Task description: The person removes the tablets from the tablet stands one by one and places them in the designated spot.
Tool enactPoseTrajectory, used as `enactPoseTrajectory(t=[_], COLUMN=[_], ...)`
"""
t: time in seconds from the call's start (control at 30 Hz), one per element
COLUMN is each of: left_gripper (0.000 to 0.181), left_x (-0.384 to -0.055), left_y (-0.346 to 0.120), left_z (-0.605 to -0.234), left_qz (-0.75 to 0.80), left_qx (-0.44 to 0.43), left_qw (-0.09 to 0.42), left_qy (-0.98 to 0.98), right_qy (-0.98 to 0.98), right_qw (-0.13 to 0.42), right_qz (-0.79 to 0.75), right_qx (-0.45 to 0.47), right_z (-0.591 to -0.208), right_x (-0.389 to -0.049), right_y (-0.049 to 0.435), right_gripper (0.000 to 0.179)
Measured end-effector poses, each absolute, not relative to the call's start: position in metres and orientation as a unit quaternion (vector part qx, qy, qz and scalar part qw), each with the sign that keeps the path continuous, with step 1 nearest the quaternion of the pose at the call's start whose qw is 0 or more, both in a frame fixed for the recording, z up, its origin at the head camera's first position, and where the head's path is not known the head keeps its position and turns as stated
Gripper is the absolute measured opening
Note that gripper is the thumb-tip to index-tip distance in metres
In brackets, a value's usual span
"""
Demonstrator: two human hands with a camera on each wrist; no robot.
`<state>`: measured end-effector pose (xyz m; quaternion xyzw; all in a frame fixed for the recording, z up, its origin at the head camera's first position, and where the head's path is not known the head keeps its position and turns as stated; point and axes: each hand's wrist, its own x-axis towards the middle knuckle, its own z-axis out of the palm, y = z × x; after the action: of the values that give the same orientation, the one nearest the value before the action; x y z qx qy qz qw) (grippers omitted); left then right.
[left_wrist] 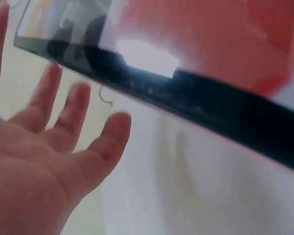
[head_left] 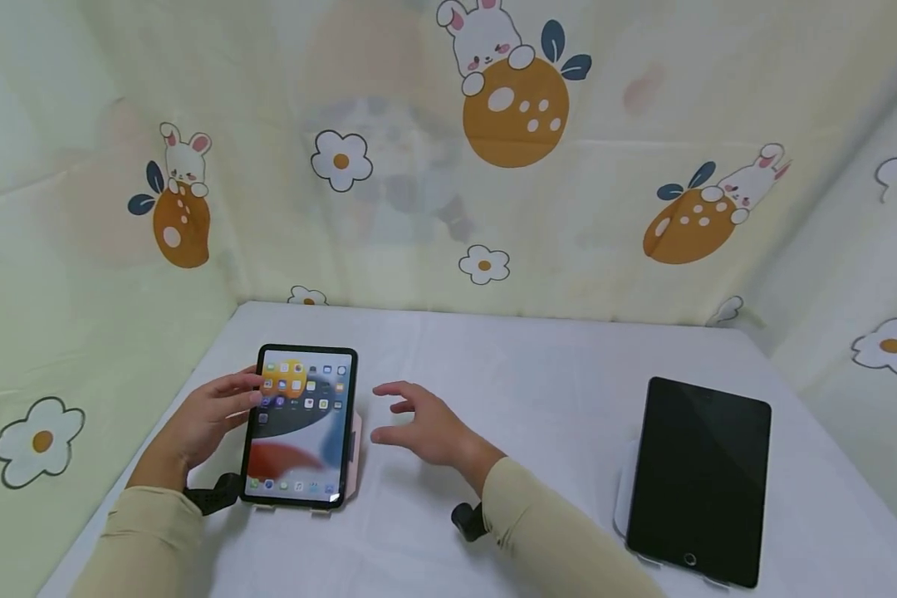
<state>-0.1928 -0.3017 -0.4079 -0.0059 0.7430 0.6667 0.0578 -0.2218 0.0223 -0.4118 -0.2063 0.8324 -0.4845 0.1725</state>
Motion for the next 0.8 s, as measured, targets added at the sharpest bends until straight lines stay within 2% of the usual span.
enactPoseTrajectory(t=[0.07, 0.27, 0.5, 0.63, 0.8], left_gripper=[0.015, 0.023, 0.028, 0.025, 0.024], left_x=[-0.194, -0.197, -0.199, -0.198, -0.199], left_y=[-0.303, -0.306, -0.308, -0.309, -0.307], left_z=[-0.410, -0.415, -0.418, -0.416, -0.413], left_qz=[0.675, 0.672, 0.677, 0.668, 0.658], left_qx=[-0.003, 0.008, 0.010, 0.002, -0.001], left_qw=[0.064, 0.089, 0.110, 0.111, 0.125], left_qy=[0.735, 0.735, 0.727, 0.736, 0.742], right_qy=[0.821, 0.794, 0.784, 0.783, 0.794], right_qw=[0.189, 0.219, 0.219, 0.235, 0.240], right_qz=[-0.496, -0.525, -0.535, -0.519, -0.508], right_qx=[-0.210, -0.216, -0.226, -0.249, -0.233], right_z=[-0.411, -0.411, -0.402, -0.397, -0.397], right_x=[-0.224, -0.229, -0.229, -0.231, -0.234], right_y=[0.017, 0.004, -0.010, -0.020, -0.024], right_gripper=[0.061, 0.061, 0.048, 0.051, 0.051])
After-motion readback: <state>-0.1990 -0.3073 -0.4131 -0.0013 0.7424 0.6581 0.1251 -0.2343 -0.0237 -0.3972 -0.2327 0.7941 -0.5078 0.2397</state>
